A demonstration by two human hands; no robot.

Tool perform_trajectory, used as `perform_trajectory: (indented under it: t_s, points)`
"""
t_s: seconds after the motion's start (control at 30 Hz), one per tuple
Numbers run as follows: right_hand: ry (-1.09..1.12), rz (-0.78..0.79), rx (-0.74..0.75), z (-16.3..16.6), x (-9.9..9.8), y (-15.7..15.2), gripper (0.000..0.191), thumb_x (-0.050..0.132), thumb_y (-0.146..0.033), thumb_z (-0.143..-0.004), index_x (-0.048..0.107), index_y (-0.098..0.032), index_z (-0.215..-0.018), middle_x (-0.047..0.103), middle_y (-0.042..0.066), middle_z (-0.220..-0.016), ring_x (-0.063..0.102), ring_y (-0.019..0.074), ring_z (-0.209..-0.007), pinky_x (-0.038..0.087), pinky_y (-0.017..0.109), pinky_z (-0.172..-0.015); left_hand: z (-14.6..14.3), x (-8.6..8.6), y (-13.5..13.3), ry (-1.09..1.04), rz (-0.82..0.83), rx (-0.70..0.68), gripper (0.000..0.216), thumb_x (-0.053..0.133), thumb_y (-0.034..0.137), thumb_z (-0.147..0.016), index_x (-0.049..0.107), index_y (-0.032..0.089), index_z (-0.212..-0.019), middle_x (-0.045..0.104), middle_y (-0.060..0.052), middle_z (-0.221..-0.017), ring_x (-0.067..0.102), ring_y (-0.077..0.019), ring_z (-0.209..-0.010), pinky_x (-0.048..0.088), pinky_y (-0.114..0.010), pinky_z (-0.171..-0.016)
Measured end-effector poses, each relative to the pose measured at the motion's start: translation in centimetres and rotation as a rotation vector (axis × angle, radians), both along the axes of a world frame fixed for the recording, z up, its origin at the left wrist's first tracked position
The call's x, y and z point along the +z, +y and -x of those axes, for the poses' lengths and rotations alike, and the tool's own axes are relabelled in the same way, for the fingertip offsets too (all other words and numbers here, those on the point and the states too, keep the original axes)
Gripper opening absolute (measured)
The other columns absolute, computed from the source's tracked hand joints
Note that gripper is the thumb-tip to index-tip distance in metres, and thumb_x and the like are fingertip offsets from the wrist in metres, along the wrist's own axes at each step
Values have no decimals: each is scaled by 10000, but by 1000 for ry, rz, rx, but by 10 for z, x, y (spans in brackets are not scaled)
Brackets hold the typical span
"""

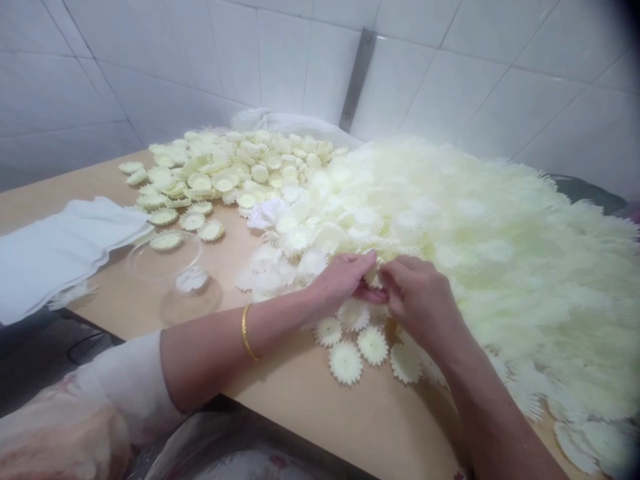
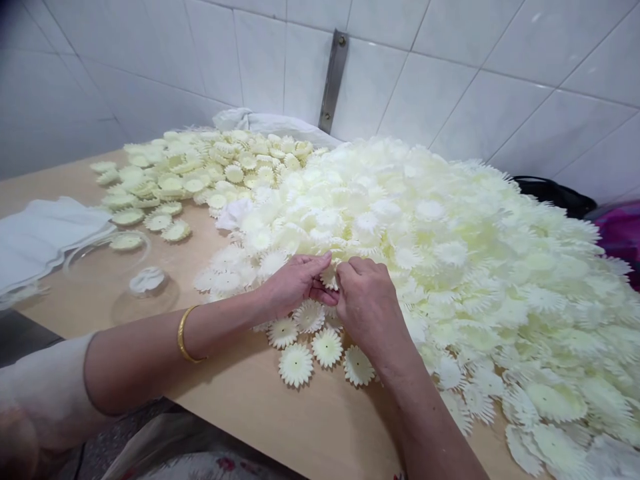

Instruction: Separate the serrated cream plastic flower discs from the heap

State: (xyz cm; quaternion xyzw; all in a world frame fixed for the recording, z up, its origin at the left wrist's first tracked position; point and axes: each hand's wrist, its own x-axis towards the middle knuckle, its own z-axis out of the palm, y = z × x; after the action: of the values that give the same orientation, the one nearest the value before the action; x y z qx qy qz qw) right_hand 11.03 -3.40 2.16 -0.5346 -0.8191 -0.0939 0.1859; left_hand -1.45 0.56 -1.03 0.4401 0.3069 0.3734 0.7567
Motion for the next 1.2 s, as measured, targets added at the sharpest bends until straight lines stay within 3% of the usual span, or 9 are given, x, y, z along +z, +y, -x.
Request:
perform_trajectory:
  t_s: [0.17, 0.37, 0.63, 0.8, 0.93, 1.03, 1.2]
  points:
    - [29, -39, 4, 1, -3, 1, 149, 400, -70, -707, 468, -168, -617, 489, 41, -617, 431, 145, -560, 308, 255, -514, 3, -3, 1, -64, -60, -67, 327, 593, 432, -718, 602, 105, -726, 605, -26, -636, 603, -93, -556, 516, -232, -591]
    - [314, -16, -3, -5, -1, 4, 135, 427, -138, -758, 509, -165, -654, 534, 21, -621, 477, 125, -548, 353, 233, -512, 6, -1, 6, -176, 8, -142, 275, 561, 343, -780, 617, 74, -789, 641, -62, -641, 632, -100, -583, 506, -170, -567]
    - [643, 143, -58, -9, 2, 7, 139, 449, -199, -757, 545, -163, -662, 558, 10, -609, 516, 133, -566, 397, 238, -528, 9, 3, 5, -228, 30, -132, 240, 531, 310, -809, 579, 86, -879, 653, -78, -683, 647, -128, -614, 519, -200, -584]
    - [506, 19, -38, -5, -3, 9, 127, 431, -179, -756, 538, -163, -690, 563, 32, -648, 505, 143, -582, 383, 253, -539, 9, 7, -2, -157, -15, -62, 366, 560, 287, -788, 484, 193, -1134, 646, -45, -739, 638, -132, -654, 527, -277, -658]
    - [358, -43, 26, 0, -7, 8, 124, 419, -166, -763, 519, -162, -691, 552, 47, -667, 498, 156, -610, 370, 265, -550, 9, 10, -2, -156, -23, -41, 266, 590, 98, -710, 557, 164, -966, 623, -19, -749, 609, -96, -624, 517, -228, -610]
    - [456, 34, 20, -1, -6, 7, 129, 427, -175, -783, 520, -165, -694, 545, 31, -650, 495, 140, -582, 366, 248, -521, 10, 8, 0, -157, -8, 4, 309, 503, -32, -660, 548, 150, -904, 618, -8, -743, 610, -91, -580, 524, -240, -605]
    - [684, 91, -57, -7, 3, 5, 147, 473, -204, -790, 526, -173, -657, 556, -1, -607, 505, 121, -559, 380, 231, -520, 11, 8, 1, -135, 96, 37, 319, 461, -44, -693, 506, 130, -957, 636, -44, -686, 650, -139, -601, 535, -251, -609]
